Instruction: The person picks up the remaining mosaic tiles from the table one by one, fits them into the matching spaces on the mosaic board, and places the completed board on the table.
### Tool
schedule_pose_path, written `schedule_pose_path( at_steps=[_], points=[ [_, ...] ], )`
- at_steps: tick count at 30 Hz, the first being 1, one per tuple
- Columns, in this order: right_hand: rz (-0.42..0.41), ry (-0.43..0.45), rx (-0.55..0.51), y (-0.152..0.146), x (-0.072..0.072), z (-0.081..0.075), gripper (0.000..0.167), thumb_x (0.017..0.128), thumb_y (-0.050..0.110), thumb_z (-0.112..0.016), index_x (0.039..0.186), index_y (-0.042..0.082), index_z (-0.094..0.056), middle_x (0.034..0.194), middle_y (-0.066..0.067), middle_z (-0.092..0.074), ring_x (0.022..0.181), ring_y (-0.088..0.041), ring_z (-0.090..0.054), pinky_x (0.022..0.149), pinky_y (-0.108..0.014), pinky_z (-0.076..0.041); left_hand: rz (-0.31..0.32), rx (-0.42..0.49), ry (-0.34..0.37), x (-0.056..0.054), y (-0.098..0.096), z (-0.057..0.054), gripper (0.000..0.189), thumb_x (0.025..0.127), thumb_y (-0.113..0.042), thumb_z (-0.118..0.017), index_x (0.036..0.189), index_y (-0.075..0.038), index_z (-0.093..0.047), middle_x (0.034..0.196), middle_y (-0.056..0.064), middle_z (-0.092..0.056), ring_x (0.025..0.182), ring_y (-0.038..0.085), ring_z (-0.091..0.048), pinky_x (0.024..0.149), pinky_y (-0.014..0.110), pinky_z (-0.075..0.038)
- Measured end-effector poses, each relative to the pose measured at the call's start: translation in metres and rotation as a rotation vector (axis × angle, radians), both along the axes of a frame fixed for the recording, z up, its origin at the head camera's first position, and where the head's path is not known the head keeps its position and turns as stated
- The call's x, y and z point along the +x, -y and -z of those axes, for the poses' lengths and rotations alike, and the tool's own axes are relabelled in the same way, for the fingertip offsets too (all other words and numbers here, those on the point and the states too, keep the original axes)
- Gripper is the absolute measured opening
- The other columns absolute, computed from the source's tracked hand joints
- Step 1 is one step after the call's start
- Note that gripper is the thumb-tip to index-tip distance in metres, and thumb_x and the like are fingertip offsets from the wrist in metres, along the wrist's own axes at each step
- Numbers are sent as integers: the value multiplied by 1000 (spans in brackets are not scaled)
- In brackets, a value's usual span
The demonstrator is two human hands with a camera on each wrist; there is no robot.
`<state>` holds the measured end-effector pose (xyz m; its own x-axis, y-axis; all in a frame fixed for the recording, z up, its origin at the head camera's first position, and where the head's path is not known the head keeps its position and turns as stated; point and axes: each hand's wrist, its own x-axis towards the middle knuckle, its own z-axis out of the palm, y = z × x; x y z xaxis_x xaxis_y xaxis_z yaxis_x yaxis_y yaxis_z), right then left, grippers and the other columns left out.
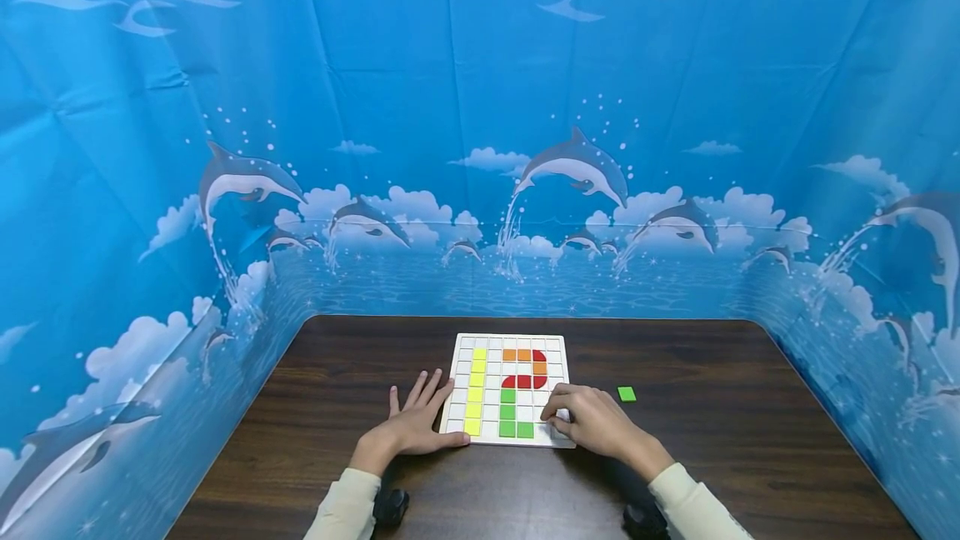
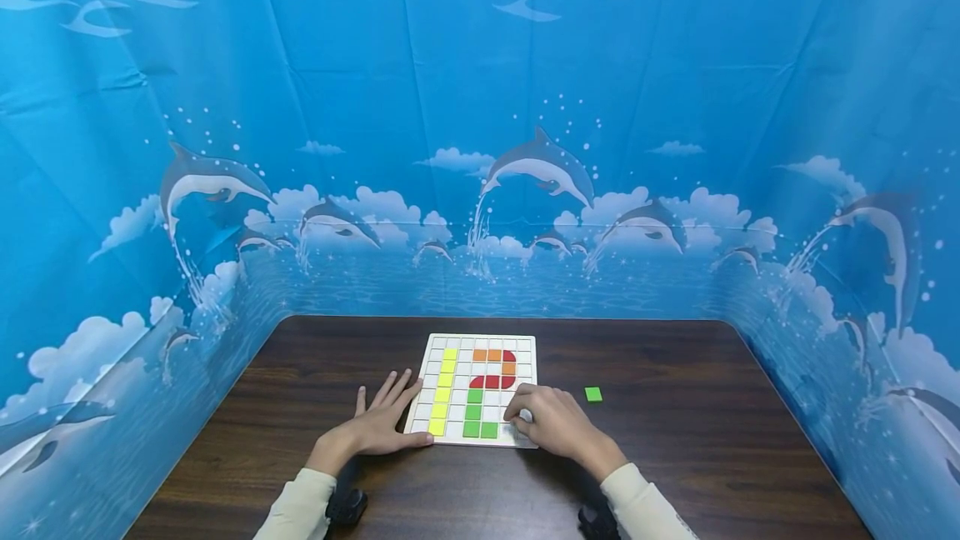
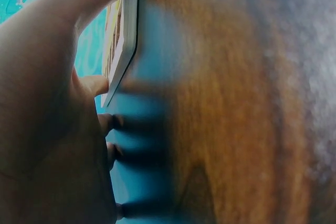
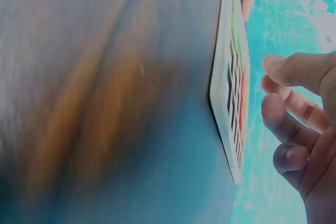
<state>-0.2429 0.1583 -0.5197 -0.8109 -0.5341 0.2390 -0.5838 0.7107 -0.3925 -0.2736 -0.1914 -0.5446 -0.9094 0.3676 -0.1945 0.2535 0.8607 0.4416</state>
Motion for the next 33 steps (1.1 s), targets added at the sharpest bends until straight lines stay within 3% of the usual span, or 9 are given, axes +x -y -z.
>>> schedule_pose_path(
  at_steps=[3, 8, 13, 18, 23, 33],
  points=[
    [38, 1, 6, -7, -1, -4, 8, 97, 17, -79, 100, 22, -85, 104, 11, -75, 88, -6, -68, 65, -22, -49, -4, -9, -7, -1, 0, 3, 116, 83, -86, -66, 172, -22, -26, 181, 10, -9, 168, 37, -2, 123, 80, 9],
    [76, -27, 7, -24, -5, -8, 8, 96, 15, -80, 101, 20, -84, 101, 10, -74, 79, -1, -62, 64, -23, -49, 13, 17, -31, -5, 2, 11, 117, 82, -89, -63, 172, -24, -26, 181, 10, -8, 168, 39, 0, 120, 82, 12],
    [145, -29, 19, -44, -9, -9, 8, 95, 15, -81, 100, 21, -83, 98, 13, -72, 74, 3, -56, 62, -22, -46, 12, 28, -18, -2, 2, 6, 117, 82, -88, -65, 171, -23, -26, 181, 11, -8, 168, 40, -1, 121, 81, 12],
    [212, -22, 38, -62, -11, -11, 9, 95, 14, -82, 98, 22, -82, 97, 14, -72, 79, -3, -65, 64, -26, -51, 16, 38, -10, 2, 1, 0, 116, 83, -85, -67, 171, -21, -27, 181, 14, -9, 167, 41, -1, 120, 83, 12],
    [250, -18, 37, -76, -13, -11, 9, 94, 12, -82, 97, 21, -82, 95, 12, -73, 84, -13, -71, 68, -34, -57, 14, 37, -22, 2, 1, 3, 116, 83, -85, -66, 171, -21, -27, 181, 14, -9, 167, 42, -1, 120, 82, 11],
    [295, -4, 53, -106, -18, -3, 15, 92, 8, -82, 95, 22, -76, 94, 10, -69, 75, -6, -57, 65, -32, -50, 10, 25, -30, 0, 1, 7, 117, 82, -87, -65, 171, -22, -26, 181, 13, -9, 167, 40, -1, 120, 82, 11]
  ],
)
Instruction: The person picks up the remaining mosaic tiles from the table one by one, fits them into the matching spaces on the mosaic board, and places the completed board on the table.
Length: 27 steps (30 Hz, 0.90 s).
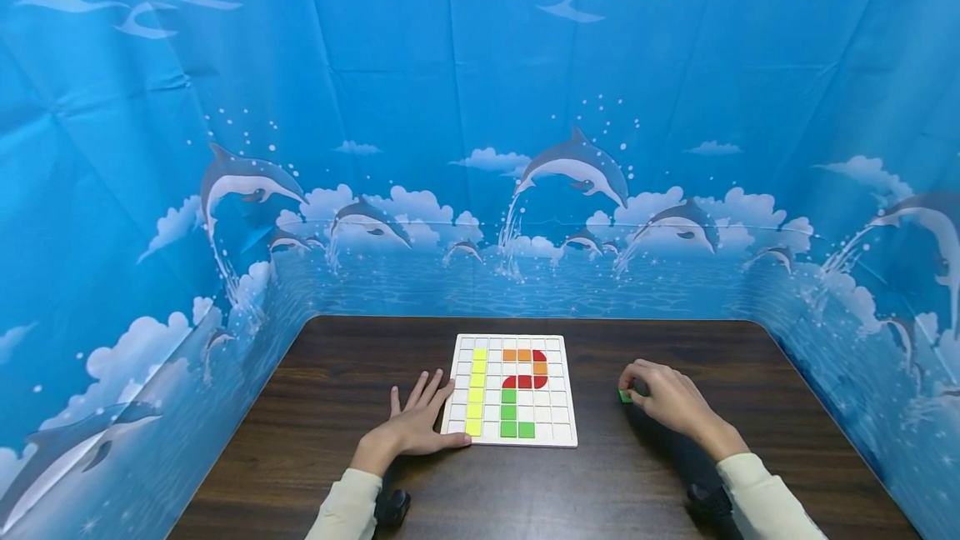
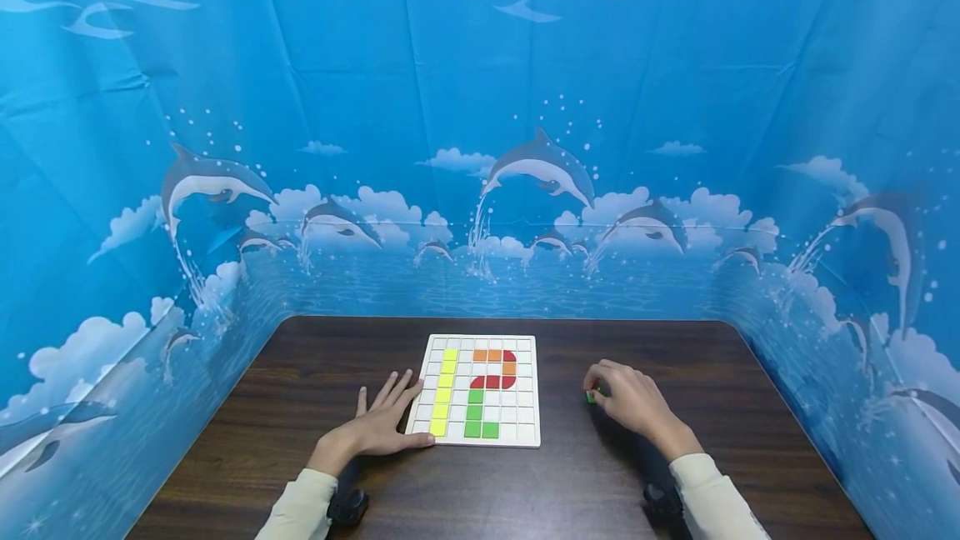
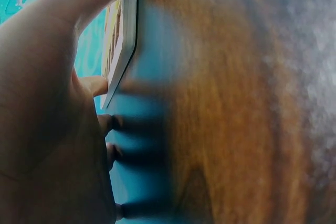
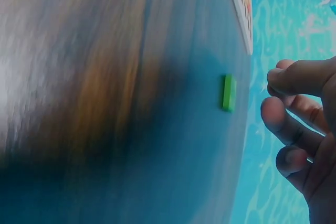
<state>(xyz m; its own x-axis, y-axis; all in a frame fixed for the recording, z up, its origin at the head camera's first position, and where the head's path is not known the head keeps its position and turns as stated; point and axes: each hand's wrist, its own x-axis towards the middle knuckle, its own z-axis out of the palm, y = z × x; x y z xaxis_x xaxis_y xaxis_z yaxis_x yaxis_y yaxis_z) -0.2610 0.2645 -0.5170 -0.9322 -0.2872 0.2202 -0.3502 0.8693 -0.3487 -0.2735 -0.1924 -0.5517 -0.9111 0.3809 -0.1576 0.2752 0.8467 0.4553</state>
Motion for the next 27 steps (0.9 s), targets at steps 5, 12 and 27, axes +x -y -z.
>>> schedule_pose_path(
  at_steps=[5, 12, 27],
  points=[
    [12, 29, 2, -9, -2, 5, 16, 91, 10, -83, 99, 22, -75, 105, 3, -73, 81, -11, -62, 65, -35, -50, -5, -15, 8, -1, 1, 1, 119, 80, -90, -64, 172, -24, -25, 181, 12, -8, 168, 40, 0, 120, 82, 12],
    [26, 106, 15, -13, -2, 14, 18, 92, 11, -83, 104, 23, -77, 120, -3, -73, 85, -15, -64, 61, -32, -45, -6, -4, 4, -4, 1, 6, 119, 80, -91, -63, 171, -24, -26, 181, 12, -8, 168, 40, 0, 120, 83, 12],
    [36, 30, 37, -18, -2, 20, 13, 90, 13, -85, 99, 22, -81, 109, 0, -77, 87, -21, -73, 68, -43, -60, -13, -50, 23, 5, -4, -14, 112, 86, -79, -69, 171, -20, -27, 181, 12, -11, 168, 39, -4, 123, 81, 5]
  ],
)
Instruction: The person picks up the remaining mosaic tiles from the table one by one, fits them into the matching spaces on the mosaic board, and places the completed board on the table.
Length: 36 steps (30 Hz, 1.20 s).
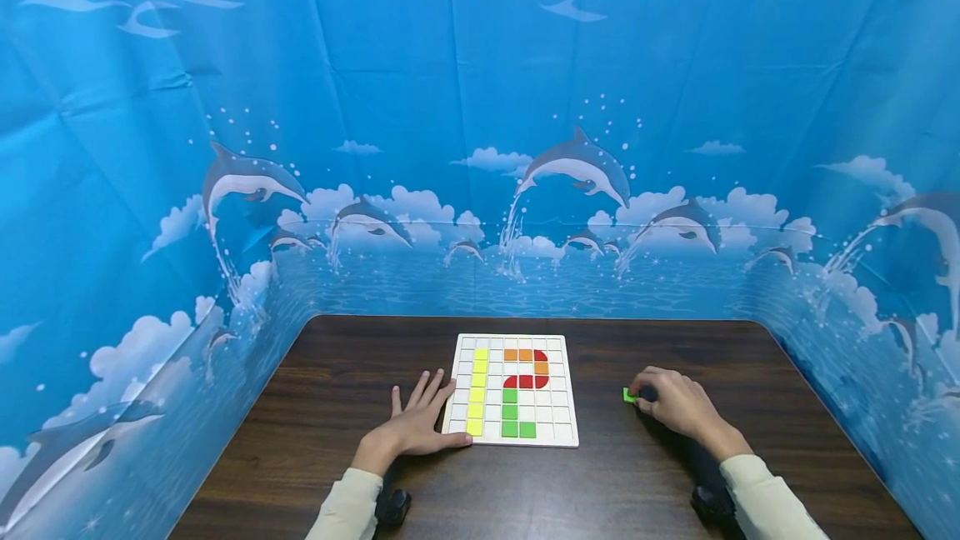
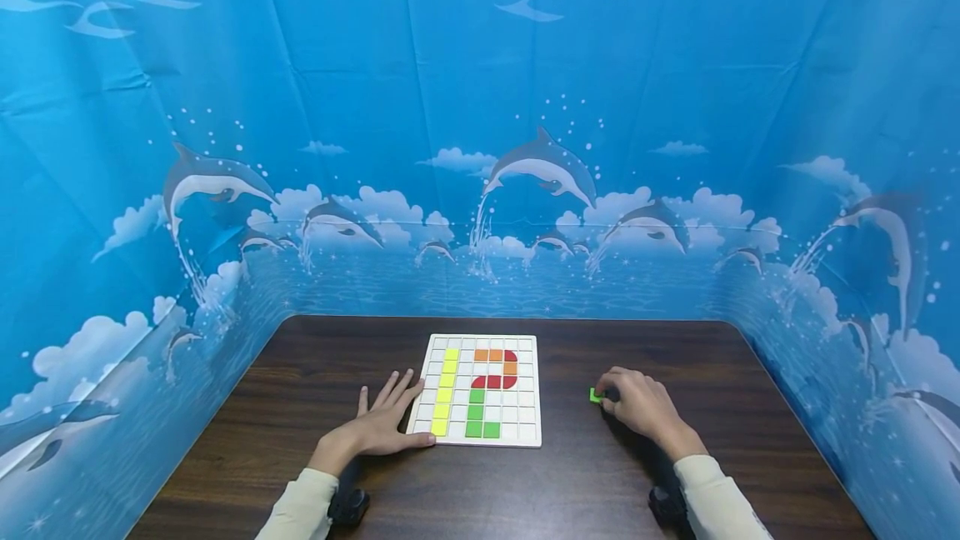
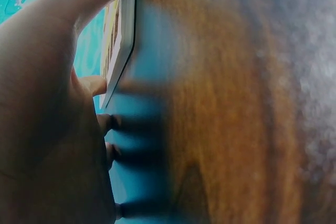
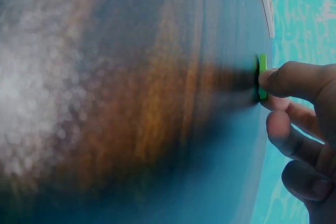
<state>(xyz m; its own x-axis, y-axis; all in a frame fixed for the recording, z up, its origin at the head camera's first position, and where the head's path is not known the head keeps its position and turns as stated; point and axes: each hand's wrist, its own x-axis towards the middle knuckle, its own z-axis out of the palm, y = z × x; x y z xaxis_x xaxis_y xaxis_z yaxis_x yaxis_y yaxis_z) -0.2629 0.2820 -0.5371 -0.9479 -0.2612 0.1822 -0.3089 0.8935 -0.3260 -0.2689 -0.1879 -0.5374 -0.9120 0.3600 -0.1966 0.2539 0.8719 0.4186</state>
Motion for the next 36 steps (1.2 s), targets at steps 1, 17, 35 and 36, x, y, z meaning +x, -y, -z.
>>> schedule_pose_path(
  at_steps=[1, 17, 35, 36],
  points=[
    [1, 1, -2, 0, 0, 0, 13, 90, 13, -84, 99, 22, -81, 109, 0, -77, 86, -20, -73, 67, -42, -59, 1, 7, -1, -1, 1, 1, 112, 85, -79, -70, 171, -19, -28, 181, 13, -11, 168, 39, -4, 122, 82, 6],
    [24, 2, -24, 2, 2, 1, 10, 90, 13, -82, 98, 20, -82, 113, -4, -76, 72, -9, -58, 58, -31, -44, 29, 57, -32, -3, 5, 9, 117, 82, -90, -63, 171, -24, -26, 181, 13, -9, 167, 41, 0, 118, 84, 13],
    [2, -57, -23, 10, 5, -5, 10, 91, 16, -82, 98, 23, -82, 113, -1, -76, 67, -4, -53, 52, -25, -33, 29, 31, -15, -9, 8, 17, 117, 82, -89, -64, 172, -27, -22, 182, 11, -6, 167, 40, 0, 118, 84, 12],
    [-1, -62, -25, 10, 5, -6, 10, 91, 16, -82, 98, 23, -82, 114, -1, -76, 65, -4, -51, 51, -25, -33, 28, 32, -13, -8, 8, 16, 117, 82, -88, -64, 172, -27, -22, 182, 11, -6, 168, 40, 0, 118, 84, 12]
  ],
)
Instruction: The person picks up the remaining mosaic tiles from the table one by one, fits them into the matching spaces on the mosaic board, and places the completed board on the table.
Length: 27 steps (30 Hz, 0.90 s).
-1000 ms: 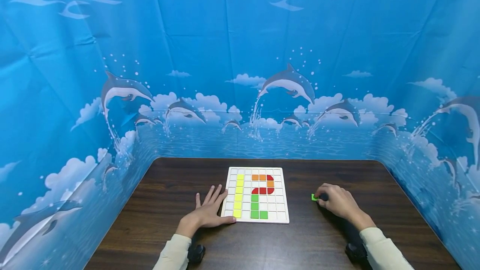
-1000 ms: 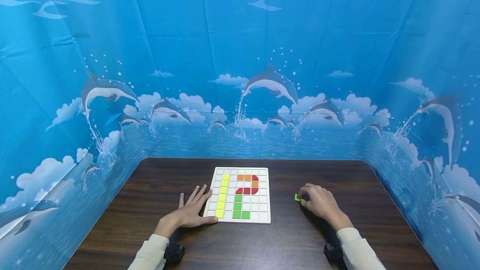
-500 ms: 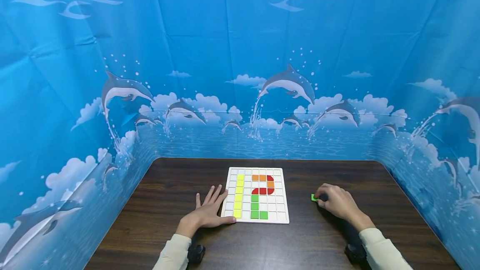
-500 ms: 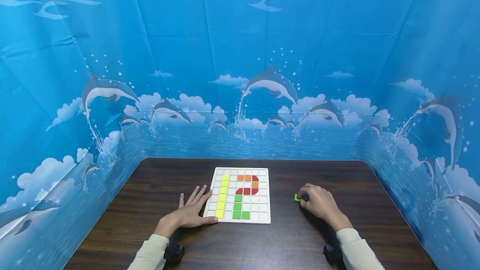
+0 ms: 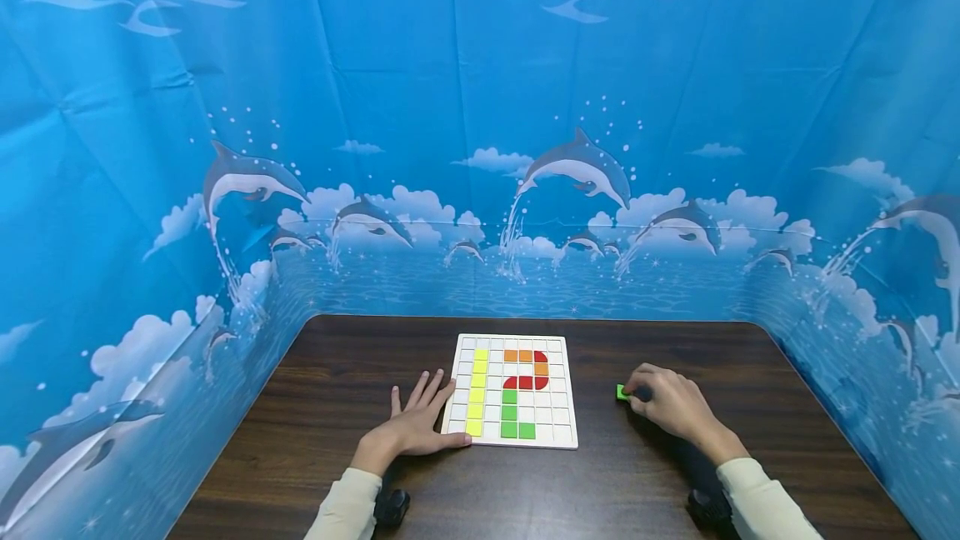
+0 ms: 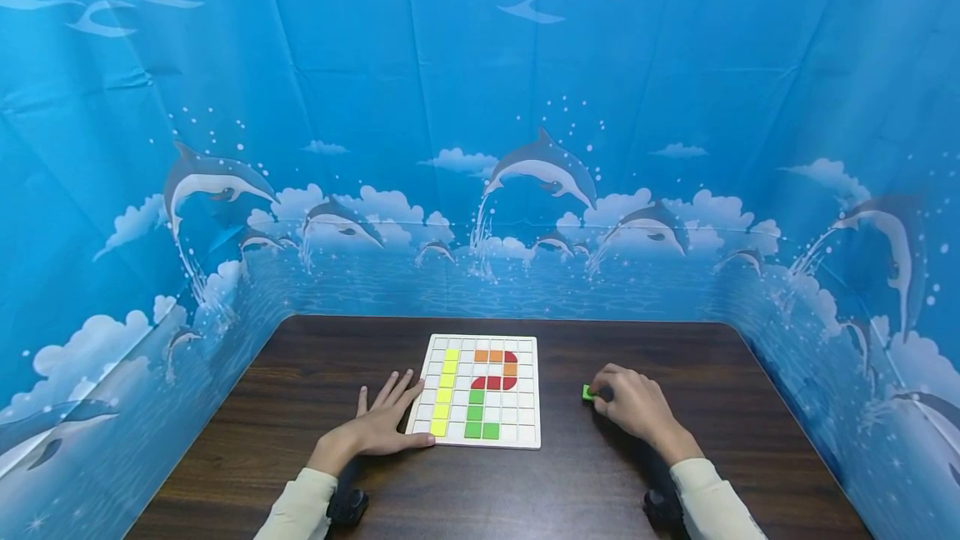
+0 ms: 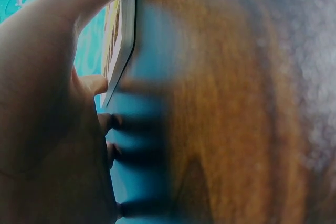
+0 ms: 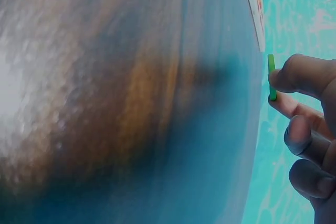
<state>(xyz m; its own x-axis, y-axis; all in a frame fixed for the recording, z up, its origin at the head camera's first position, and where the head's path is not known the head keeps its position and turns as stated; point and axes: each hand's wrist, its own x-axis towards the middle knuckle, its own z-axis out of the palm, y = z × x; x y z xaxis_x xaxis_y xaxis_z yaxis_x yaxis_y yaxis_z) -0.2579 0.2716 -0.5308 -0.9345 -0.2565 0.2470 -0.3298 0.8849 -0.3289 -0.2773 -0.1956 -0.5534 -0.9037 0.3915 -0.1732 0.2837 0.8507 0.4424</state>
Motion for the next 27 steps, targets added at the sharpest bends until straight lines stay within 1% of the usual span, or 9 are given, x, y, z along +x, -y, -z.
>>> schedule_pose_path(
  at_steps=[1, 4, 10, 13, 17, 19, 20, 23, 27],
  points=[
    [-1, -1, -3, 1, 0, -1, 11, 91, 16, -82, 98, 23, -82, 114, -1, -76, 63, -3, -50, 50, -25, -32, -2, 9, 5, 1, -1, -2, 117, 82, -88, -65, 172, -26, -23, 181, 11, -7, 167, 40, 0, 119, 84, 12],
    [-1, -10, -9, 3, 0, -4, 11, 90, 16, -82, 97, 24, -82, 114, -1, -76, 61, -3, -46, 50, -24, -30, -7, 12, 7, 1, -1, -3, 117, 82, -88, -64, 172, -25, -23, 181, 11, -8, 168, 40, 0, 119, 83, 12],
    [-3, -25, -8, 9, 2, -8, 11, 89, 15, -83, 95, 24, -82, 114, -1, -76, 60, -4, -43, 49, -24, -29, -17, -19, -12, -2, -1, 5, 119, 80, -92, -61, 172, -28, -23, 182, 6, -7, 169, 36, 1, 122, 80, 12],
    [-1, -31, -3, 12, 2, -10, 10, 89, 16, -83, 94, 24, -82, 114, -1, -76, 60, -4, -43, 49, -24, -30, -4, 5, -12, 1, -1, 0, 117, 82, -89, -63, 172, -26, -24, 182, 10, -8, 168, 39, 0, 119, 83, 12],
    [-2, -39, 4, 17, 4, -13, 9, 88, 16, -84, 93, 23, -82, 112, -1, -76, 66, -5, -49, 52, -24, -33, -2, 22, 14, 8, -4, -15, 116, 83, -84, -67, 171, -21, -26, 181, 14, -10, 167, 41, 0, 119, 83, 12],
    [-2, -40, 4, 19, 5, -15, 9, 87, 15, -85, 93, 22, -82, 112, -1, -77, 69, -5, -52, 53, -24, -35, 8, 20, 5, 8, -3, -14, 114, 85, -83, -66, 172, -21, -25, 181, 14, -9, 167, 41, 1, 118, 84, 13],
    [-2, -40, 5, 20, 5, -16, 9, 87, 15, -85, 93, 22, -82, 111, -1, -77, 69, -6, -53, 53, -24, -35, 3, 21, 13, 9, -4, -18, 115, 84, -83, -67, 172, -21, -26, 181, 14, -9, 168, 40, 0, 120, 83, 13],
    [-2, -42, 11, 23, 6, -18, 9, 87, 15, -85, 92, 22, -82, 111, -1, -77, 73, -7, -57, 55, -24, -37, 11, 26, 3, 7, -2, -12, 115, 84, -86, -64, 172, -23, -24, 181, 14, -8, 167, 41, 1, 118, 84, 13],
    [-3, -49, 15, 28, 6, -21, 9, 87, 15, -86, 92, 22, -83, 110, 0, -76, 77, -8, -61, 57, -25, -41, 7, 21, -4, 2, 0, 0, 116, 83, -89, -62, 172, -27, -22, 182, 11, -6, 167, 41, 2, 118, 84, 13]
  ],
)
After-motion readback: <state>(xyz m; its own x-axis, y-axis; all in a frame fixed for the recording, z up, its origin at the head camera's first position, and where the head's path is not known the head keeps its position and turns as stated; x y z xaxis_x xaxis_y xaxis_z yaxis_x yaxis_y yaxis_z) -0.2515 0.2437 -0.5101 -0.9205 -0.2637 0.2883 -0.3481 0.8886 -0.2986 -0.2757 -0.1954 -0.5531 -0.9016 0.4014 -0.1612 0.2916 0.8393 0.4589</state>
